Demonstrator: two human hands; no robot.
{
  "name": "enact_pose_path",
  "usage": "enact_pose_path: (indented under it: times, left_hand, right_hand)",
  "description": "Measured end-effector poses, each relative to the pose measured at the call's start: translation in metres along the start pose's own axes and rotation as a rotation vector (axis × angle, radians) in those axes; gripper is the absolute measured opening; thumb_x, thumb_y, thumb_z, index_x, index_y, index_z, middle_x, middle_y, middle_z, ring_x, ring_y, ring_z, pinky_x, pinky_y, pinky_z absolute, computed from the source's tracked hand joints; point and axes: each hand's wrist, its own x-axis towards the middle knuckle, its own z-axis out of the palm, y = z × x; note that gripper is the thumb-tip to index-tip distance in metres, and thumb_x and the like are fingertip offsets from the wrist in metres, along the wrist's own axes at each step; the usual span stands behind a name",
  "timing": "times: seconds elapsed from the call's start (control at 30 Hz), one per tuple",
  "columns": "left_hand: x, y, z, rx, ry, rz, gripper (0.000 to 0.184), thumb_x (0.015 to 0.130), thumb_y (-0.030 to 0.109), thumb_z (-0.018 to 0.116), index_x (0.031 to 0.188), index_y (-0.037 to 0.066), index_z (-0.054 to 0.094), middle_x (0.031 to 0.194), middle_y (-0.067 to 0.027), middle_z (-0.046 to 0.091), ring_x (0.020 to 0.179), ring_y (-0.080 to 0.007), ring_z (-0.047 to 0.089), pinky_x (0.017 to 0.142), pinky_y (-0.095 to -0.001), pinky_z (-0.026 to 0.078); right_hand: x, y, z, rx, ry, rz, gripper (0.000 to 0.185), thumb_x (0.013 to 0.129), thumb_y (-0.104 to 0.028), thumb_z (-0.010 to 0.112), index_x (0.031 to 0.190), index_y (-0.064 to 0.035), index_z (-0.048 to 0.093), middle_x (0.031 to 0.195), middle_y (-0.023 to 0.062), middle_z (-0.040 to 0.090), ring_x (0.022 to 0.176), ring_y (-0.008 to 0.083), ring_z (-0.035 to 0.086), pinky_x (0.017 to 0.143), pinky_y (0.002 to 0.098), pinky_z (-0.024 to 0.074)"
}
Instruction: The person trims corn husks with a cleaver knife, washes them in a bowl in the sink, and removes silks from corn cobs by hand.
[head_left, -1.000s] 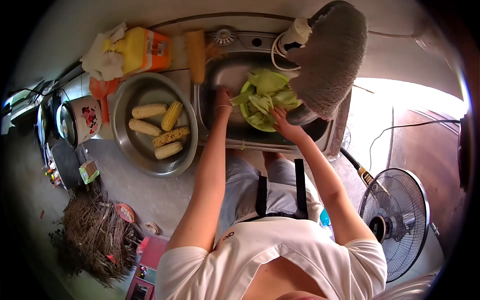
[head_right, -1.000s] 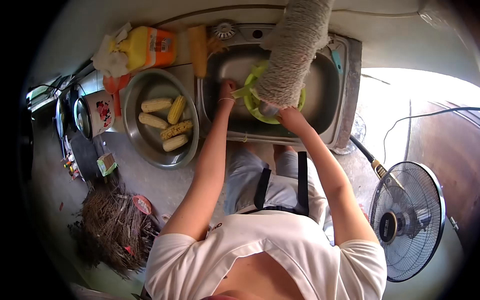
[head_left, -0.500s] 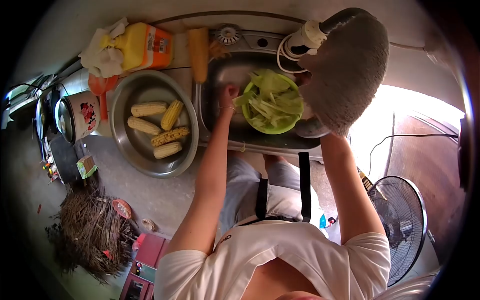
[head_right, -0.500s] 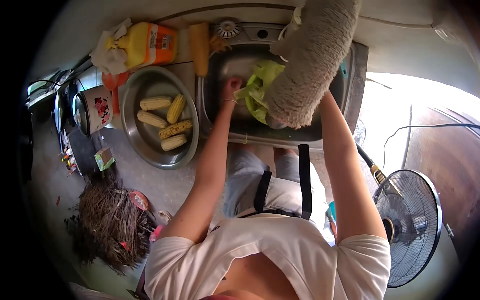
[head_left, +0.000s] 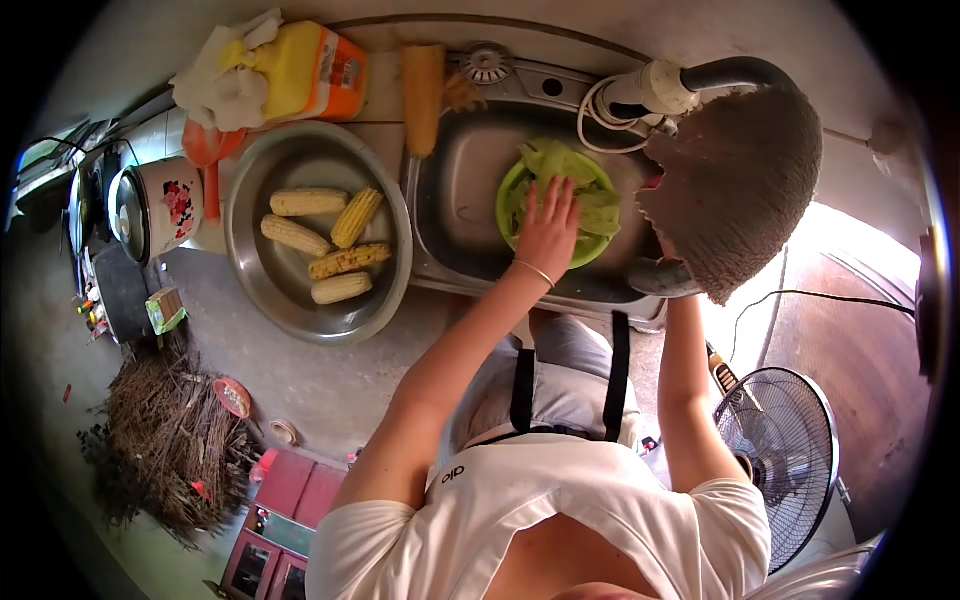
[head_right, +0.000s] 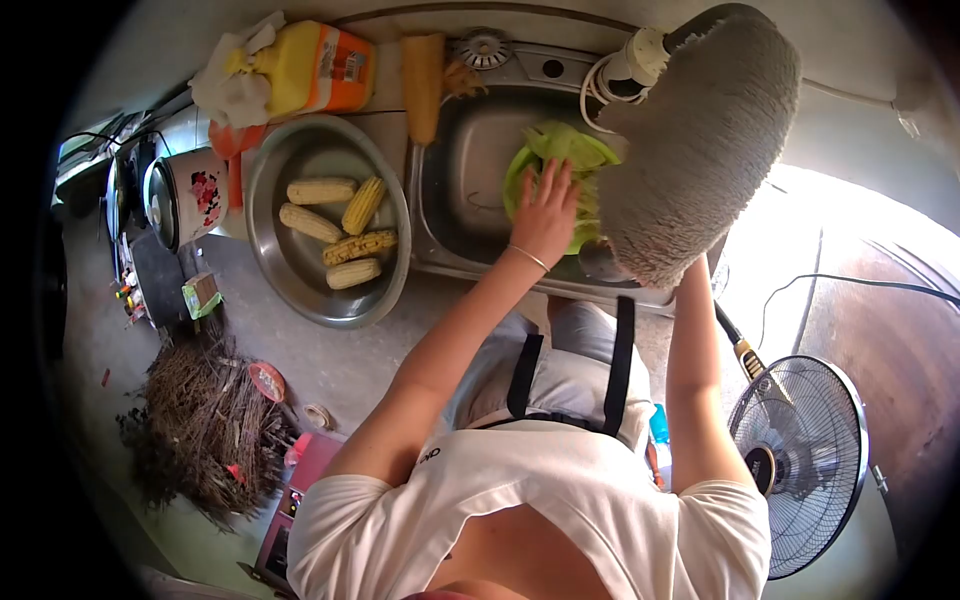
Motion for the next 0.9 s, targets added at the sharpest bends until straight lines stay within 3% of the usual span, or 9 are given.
enact_pose_path:
  times: [0.1,0.17,0.27,0.33,0.47,0.6,0.77,0.83,0.9]
  left_hand:
    - [-0.014,0.008,0.022,-0.086,0.021,0.056,0.046,0.087,0.016,0.047,0.132,0.006,0.044,0.135,-0.0144,0.044,0.133,-0.0272,0.031,0.11,-0.0525,0.015]
    - [-0.025,0.006,0.051,0.092,-0.427,0.187,0.046,0.087,0.018,0.048,0.131,0.006,0.044,0.136,-0.0125,0.044,0.133,-0.0255,0.032,0.109,-0.0523,0.02]
    - [-0.046,0.0,0.01,-0.24,-0.112,0.113,0.036,0.08,0.012,0.054,0.116,0.007,0.056,0.121,-0.0095,0.053,0.121,-0.0267,0.043,0.103,-0.0486,0.03]
    - [-0.055,-0.019,-0.026,-0.443,0.001,-0.157,0.03,0.074,0.002,0.056,0.103,0.008,0.06,0.11,-0.0077,0.057,0.105,-0.0275,0.053,0.092,-0.0422,0.041]
    - [-0.074,-0.092,0.015,-0.256,-0.166,-0.609,0.034,0.075,0.006,0.059,0.109,0.006,0.057,0.118,-0.014,0.053,0.101,-0.0339,0.054,0.084,-0.0428,0.047]
    - [-0.057,-0.121,0.069,-0.105,-0.409,-0.451,0.039,0.077,0.009,0.059,0.115,0.006,0.053,0.118,-0.0149,0.052,0.106,-0.0318,0.054,0.082,-0.0424,0.05]
    - [-0.057,-0.129,0.11,0.036,-0.63,-0.423,0.03,0.083,0.016,0.059,0.112,0.008,0.059,0.118,-0.0151,0.054,0.111,-0.0273,0.052,0.082,-0.0412,0.05]
    - [-0.05,-0.133,0.113,0.038,-0.723,-0.407,0.024,0.082,0.013,0.059,0.105,0.006,0.063,0.114,-0.0164,0.058,0.106,-0.0293,0.056,0.082,-0.0421,0.05]
    - [-0.054,-0.136,0.118,0.046,-0.827,-0.394,0.018,0.082,0.009,0.058,0.097,0.003,0.067,0.11,-0.0178,0.061,0.101,-0.0313,0.06,0.083,-0.043,0.05]
  right_hand:
    - [-0.029,-0.051,0.016,-0.083,-0.014,-0.11,0.022,0.089,-0.018,0.054,0.107,-0.0065,0.058,0.098,0.0141,0.062,0.087,0.0247,0.062,0.073,0.0344,0.0493]
    - [-0.044,-0.074,0.04,-0.179,-0.073,-0.179,0.022,0.089,-0.018,0.054,0.107,-0.0067,0.059,0.097,0.0137,0.063,0.086,0.0239,0.063,0.073,0.0338,0.0496]
    - [-0.058,-0.082,0.083,-0.444,-0.267,-0.323,0.021,0.09,-0.018,0.053,0.106,-0.007,0.06,0.096,0.0131,0.064,0.084,0.0228,0.064,0.072,0.0329,0.0502]
    - [-0.058,-0.08,0.1,-0.848,-0.418,-0.707,0.02,0.09,-0.018,0.054,0.107,-0.0087,0.06,0.093,0.0126,0.065,0.082,0.0232,0.065,0.07,0.0319,0.0508]
    - [-0.066,-0.086,0.093,-0.571,-0.322,-0.373,0.024,0.079,-0.006,0.061,0.102,-0.0117,0.062,0.099,0.0118,0.062,0.091,0.0279,0.058,0.078,0.0366,0.0464]
    - [-0.056,-0.066,0.081,-0.45,-0.269,-0.452,0.036,0.083,0.002,0.054,0.118,-0.0051,0.054,0.113,0.013,0.055,0.09,0.0221,0.062,0.068,0.0296,0.0526]
    - [-0.017,-0.003,0.091,-0.201,-0.32,-0.328,0.049,0.078,-0.002,0.057,0.126,-0.0104,0.05,0.122,0.0125,0.049,0.099,0.0278,0.058,0.073,0.0351,0.0525]
    - [-0.022,-0.029,0.108,-0.818,-0.255,-0.616,0.048,0.077,-0.004,0.056,0.124,-0.0125,0.051,0.119,0.013,0.051,0.098,0.0329,0.057,0.079,0.0394,0.0499]
    - [-0.021,-0.027,0.118,-0.785,-0.232,-0.678,0.039,0.076,-0.004,0.055,0.114,-0.0118,0.057,0.109,0.0127,0.055,0.097,0.0347,0.056,0.082,0.0422,0.0473]
